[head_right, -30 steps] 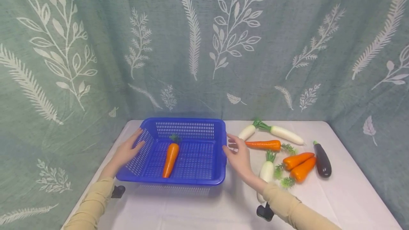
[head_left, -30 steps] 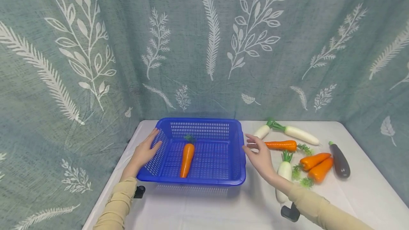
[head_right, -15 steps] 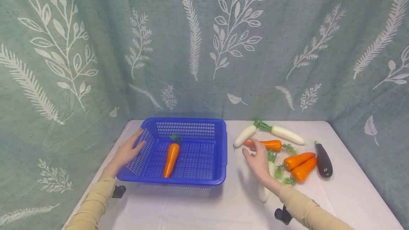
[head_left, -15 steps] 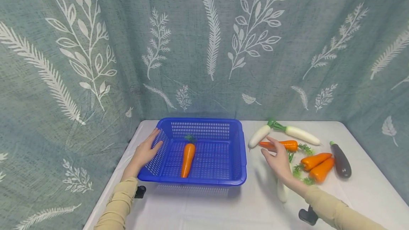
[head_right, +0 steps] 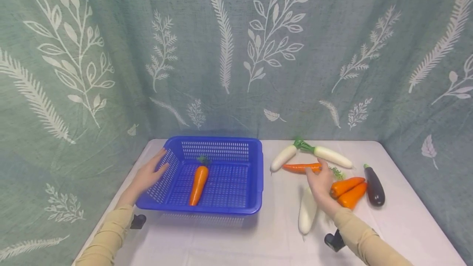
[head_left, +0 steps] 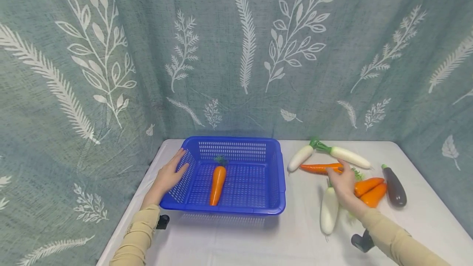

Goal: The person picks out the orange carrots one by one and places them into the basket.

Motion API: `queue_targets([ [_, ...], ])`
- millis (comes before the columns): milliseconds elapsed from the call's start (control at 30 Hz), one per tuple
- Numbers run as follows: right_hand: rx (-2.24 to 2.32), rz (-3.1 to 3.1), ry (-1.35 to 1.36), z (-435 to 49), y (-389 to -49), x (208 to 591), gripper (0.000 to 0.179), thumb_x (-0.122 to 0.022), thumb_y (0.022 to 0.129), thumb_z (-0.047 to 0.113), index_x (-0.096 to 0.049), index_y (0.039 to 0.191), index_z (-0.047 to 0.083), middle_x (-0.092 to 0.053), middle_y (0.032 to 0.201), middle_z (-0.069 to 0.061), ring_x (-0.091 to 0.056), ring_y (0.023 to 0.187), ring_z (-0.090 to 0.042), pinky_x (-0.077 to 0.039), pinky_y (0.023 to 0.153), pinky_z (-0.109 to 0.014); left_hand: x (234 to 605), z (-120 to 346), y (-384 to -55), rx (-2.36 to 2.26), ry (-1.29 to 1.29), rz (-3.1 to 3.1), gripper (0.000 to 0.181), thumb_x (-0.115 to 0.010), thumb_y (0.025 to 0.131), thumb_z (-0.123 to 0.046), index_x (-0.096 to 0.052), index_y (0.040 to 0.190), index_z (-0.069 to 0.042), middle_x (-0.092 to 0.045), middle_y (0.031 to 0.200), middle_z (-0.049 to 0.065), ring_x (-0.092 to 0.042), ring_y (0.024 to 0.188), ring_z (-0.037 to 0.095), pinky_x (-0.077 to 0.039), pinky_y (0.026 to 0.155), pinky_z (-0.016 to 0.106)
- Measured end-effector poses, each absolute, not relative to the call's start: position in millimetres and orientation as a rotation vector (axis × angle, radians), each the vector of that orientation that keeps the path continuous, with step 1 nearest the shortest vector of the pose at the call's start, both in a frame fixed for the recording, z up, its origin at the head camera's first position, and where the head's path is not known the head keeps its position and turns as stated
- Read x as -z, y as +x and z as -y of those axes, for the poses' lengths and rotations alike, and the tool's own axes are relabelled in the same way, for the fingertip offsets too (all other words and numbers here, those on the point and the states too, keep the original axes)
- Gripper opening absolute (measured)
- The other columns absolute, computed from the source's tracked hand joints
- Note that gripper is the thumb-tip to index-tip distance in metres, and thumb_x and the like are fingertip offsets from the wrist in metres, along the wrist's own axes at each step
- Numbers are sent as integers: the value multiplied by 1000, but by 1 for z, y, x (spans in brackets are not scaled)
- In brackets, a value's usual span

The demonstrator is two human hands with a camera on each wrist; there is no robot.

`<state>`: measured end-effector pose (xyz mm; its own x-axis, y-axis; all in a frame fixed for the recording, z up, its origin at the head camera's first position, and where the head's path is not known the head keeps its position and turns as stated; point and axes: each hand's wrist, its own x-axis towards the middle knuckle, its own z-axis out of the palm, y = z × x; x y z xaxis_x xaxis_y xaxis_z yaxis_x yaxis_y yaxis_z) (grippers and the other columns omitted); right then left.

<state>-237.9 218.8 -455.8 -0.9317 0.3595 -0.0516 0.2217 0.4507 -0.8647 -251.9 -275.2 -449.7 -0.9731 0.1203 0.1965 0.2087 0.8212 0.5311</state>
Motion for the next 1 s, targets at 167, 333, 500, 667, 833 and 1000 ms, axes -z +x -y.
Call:
queue_targets([
  [167,-1496,2533,-635,-227,-244,459,64,-46,93,18,-20,149,0,-29,146,-33,-36,128,-44,-33,109,-56,452,275,-253,857,-262,2847,55,-46,99,-23,-30,147,1,-25,154,21,-33,134,47,-30,107,63],
  [333,-1496,2546,-709,-233,-249,461,67,-46,94,21,-17,150,1,-22,147,-36,-29,131,-46,-28,112,-57,454,276,-254,868,-258,2856,56,-46,99,-23,-29,147,0,-24,155,21,-32,135,47,-29,108,63],
  [500,-1509,2567,-755,-237,-255,463,69,-46,93,25,-15,151,3,-16,148,-37,-18,136,-50,-21,114,-59,455,277,-255,860,-264,2845,55,-46,99,-23,-30,147,0,-24,155,21,-33,134,47,-29,107,63],
  [667,-1489,2597,-778,-239,-261,467,70,-46,93,26,-14,151,3,-19,149,-34,-15,138,-50,-17,114,-59,455,277,-254,865,-269,2839,55,-46,99,-24,-30,147,1,-24,154,21,-32,135,47,-29,108,62],
  [833,-1549,2572,-786,-239,-265,470,70,-46,92,22,-14,150,-1,-17,152,-32,-10,140,-50,-15,116,-59,455,276,-254,858,-265,2837,54,-46,99,-23,-31,146,1,-25,154,21,-33,135,46,-29,109,61],
  [1000,-1571,2591,-799,-238,-268,472,68,-46,92,20,-17,149,-1,-13,152,-32,12,139,-54,-2,114,-66,453,276,-254,848,-263,2836,54,-46,100,-22,-31,146,1,-25,154,21,-32,135,46,-28,109,61],
])
